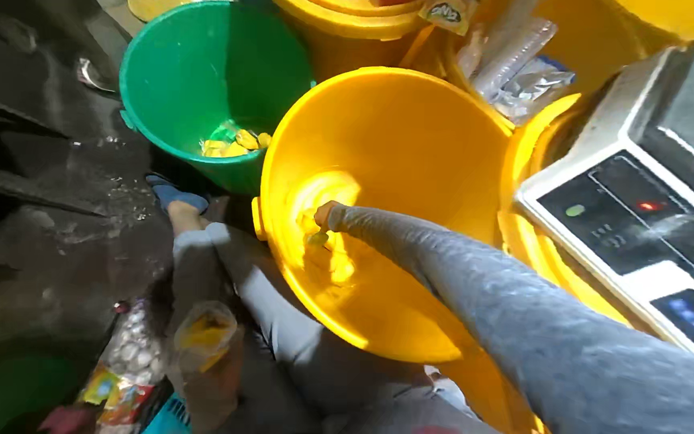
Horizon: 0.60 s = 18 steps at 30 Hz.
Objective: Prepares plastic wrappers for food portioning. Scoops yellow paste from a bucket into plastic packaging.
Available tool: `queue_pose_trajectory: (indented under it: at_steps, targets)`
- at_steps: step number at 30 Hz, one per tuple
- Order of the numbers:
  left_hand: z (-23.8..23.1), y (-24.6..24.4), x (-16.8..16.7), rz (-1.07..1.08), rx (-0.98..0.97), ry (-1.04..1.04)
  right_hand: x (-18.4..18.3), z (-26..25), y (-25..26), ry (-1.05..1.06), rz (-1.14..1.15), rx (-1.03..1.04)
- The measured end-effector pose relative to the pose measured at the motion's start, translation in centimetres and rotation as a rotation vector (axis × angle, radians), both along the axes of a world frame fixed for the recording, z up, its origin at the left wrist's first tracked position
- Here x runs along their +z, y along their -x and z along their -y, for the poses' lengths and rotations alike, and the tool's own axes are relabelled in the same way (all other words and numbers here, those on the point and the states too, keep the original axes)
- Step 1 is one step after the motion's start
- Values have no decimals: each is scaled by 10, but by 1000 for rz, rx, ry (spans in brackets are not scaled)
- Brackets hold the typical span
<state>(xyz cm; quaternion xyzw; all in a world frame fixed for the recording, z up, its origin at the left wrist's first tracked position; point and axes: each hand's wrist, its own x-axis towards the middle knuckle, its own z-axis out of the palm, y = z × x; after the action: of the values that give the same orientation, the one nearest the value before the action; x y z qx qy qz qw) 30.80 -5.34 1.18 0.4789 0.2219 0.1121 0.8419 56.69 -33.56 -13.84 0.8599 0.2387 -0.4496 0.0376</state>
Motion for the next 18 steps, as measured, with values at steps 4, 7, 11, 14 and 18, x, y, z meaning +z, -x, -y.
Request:
queue_pose_trajectory:
  at_steps: [4, 7, 11, 14, 18]
  targets:
    - [-1, -3, -5, -53, 90, 422, -24, -9, -11, 80, -109, 52]
    - [-3, -4, -13, 35, -3, 494, -22, -13, -21, 114, -228, 71]
    - [8, -13, -3, 46, -36, 560, -45, 6, -16, -16, -247, 36]
    - [12, -20, 5, 96, -97, 580, -43, 17, -11, -73, -296, 18]
    - [24, -26, 17, 93, -134, 438, -33, 32, 15, -158, -341, 6]
